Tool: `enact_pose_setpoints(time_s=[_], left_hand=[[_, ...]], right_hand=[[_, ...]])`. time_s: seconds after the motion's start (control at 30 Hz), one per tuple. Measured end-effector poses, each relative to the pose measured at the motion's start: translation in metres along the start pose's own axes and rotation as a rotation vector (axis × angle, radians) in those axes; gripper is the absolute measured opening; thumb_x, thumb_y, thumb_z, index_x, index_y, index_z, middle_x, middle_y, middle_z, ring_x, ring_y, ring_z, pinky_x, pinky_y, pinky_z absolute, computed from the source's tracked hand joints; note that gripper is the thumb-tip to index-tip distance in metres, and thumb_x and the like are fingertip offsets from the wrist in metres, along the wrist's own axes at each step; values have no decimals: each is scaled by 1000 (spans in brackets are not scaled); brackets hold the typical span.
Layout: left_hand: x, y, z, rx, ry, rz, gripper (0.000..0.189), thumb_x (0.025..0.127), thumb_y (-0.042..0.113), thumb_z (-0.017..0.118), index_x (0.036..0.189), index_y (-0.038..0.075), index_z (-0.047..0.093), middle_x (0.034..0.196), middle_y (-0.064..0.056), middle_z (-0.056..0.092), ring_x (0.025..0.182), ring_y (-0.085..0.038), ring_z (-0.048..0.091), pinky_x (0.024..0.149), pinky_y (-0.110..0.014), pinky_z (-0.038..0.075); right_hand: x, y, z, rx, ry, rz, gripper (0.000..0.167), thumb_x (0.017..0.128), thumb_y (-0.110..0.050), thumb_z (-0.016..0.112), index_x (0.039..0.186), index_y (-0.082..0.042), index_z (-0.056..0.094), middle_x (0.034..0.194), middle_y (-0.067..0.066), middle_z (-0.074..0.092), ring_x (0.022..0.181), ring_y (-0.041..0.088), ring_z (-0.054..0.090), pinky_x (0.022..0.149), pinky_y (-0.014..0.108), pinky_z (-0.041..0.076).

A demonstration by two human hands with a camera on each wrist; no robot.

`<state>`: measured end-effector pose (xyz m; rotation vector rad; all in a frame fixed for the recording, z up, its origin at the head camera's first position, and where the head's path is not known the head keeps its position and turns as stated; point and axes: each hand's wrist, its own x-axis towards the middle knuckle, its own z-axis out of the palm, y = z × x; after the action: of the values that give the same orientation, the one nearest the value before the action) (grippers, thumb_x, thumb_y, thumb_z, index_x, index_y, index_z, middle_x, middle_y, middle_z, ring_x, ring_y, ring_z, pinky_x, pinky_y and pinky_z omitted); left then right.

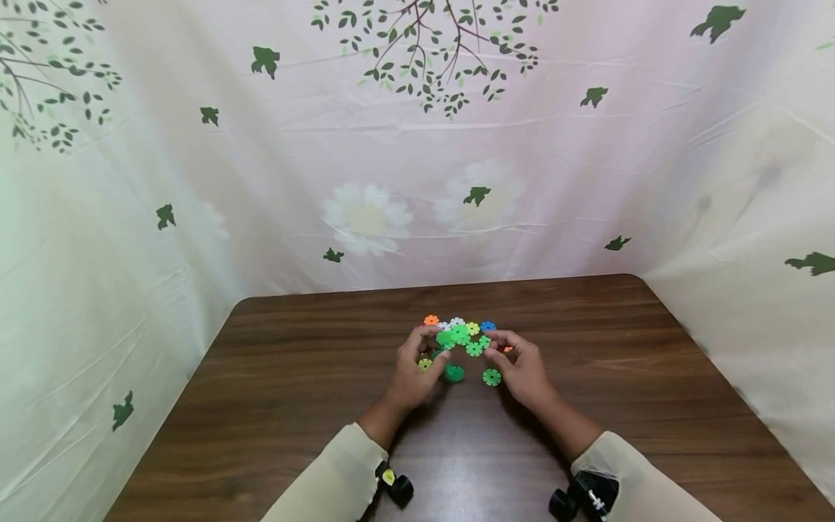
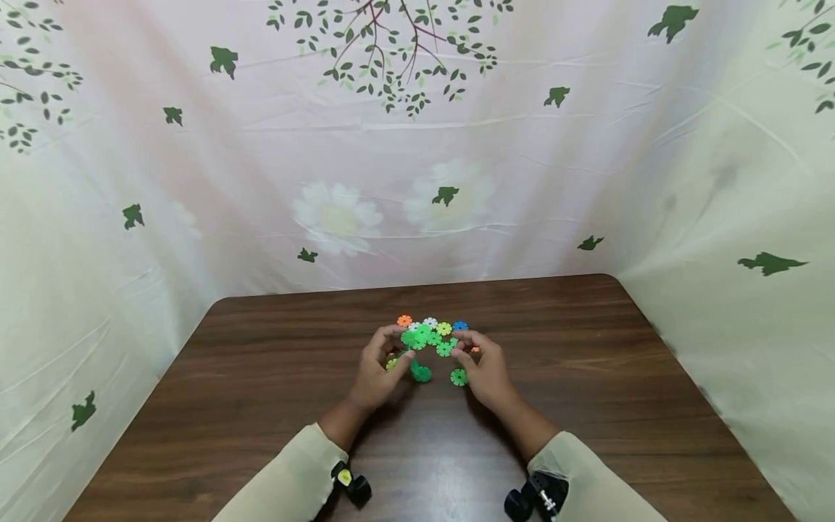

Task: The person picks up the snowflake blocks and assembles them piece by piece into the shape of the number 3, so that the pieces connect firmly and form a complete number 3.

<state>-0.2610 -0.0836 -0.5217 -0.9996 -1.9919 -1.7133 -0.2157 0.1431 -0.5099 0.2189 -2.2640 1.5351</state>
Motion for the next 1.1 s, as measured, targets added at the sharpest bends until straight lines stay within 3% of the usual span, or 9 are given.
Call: enact_pose_setpoints(time_s=[0.17,0.23,0.3,0.47,0.73,0.77,0.83,1.0,1.1], left_hand=[[0,1,-1,-35,-21,-44,45,99,-6,70,141,-7,57,126,-28,69,89,-29,70,81,-30,61],[-1,0,-2,-22,-35,-30,47,100,-6,69,145,-5,57,127,-27,69,89,-27,69,81,-31,60],[-1,0,-2,18,-42,-9,51,100,-6,68,150,-1,57,120,-23,71,89,-24,68,91,-35,60],[0,2,-1,130,-15,57,58,96,-11,68,153,0,60,113,-16,71,94,-29,66,104,-51,57],[1,-1,4,121,6,52,52,91,-21,64,142,-9,64,118,-27,70,83,-35,62,74,-43,59],[1,-1,4,123,3,49,52,92,-21,64,142,-8,64,117,-27,70,83,-34,62,74,-41,59],[1,0,3,132,-7,38,52,93,-18,64,144,-5,64,121,-25,71,86,-31,64,86,-40,59],[-1,2,-1,110,-63,-17,53,99,-12,62,150,4,62,131,-19,70,92,-24,61,90,-35,55],[-2,2,-2,95,-89,-52,54,101,-8,60,153,9,60,141,-17,67,103,-22,61,89,-39,56]], right_hand=[[2,2,-7,-59,-88,93,24,95,2,81,117,8,76,94,15,73,86,8,62,78,21,53],[2,3,-8,-97,-134,115,25,92,0,85,114,7,77,95,15,73,86,11,62,77,21,53],[2,2,-9,-139,-168,137,27,89,-3,88,112,5,77,96,15,73,87,15,62,76,22,52],[1,1,-11,-241,-216,184,35,81,-8,96,109,2,79,101,14,74,90,20,63,76,25,51],[0,-1,-12,-375,-260,192,22,83,-10,95,94,-6,77,100,8,73,90,20,62,82,35,51],[0,-2,-12,-386,-263,191,22,84,-10,95,94,-7,76,99,7,72,89,19,62,83,36,50],[0,-3,-12,-399,-269,191,24,85,-12,94,94,-10,72,95,5,70,86,18,60,89,42,46],[0,-3,-12,-388,-259,198,24,88,-13,92,95,-13,70,85,1,68,79,14,56,98,58,35],[-1,-2,-11,-378,-247,193,20,89,-13,91,94,-13,72,85,1,69,78,14,57,100,60,35]])
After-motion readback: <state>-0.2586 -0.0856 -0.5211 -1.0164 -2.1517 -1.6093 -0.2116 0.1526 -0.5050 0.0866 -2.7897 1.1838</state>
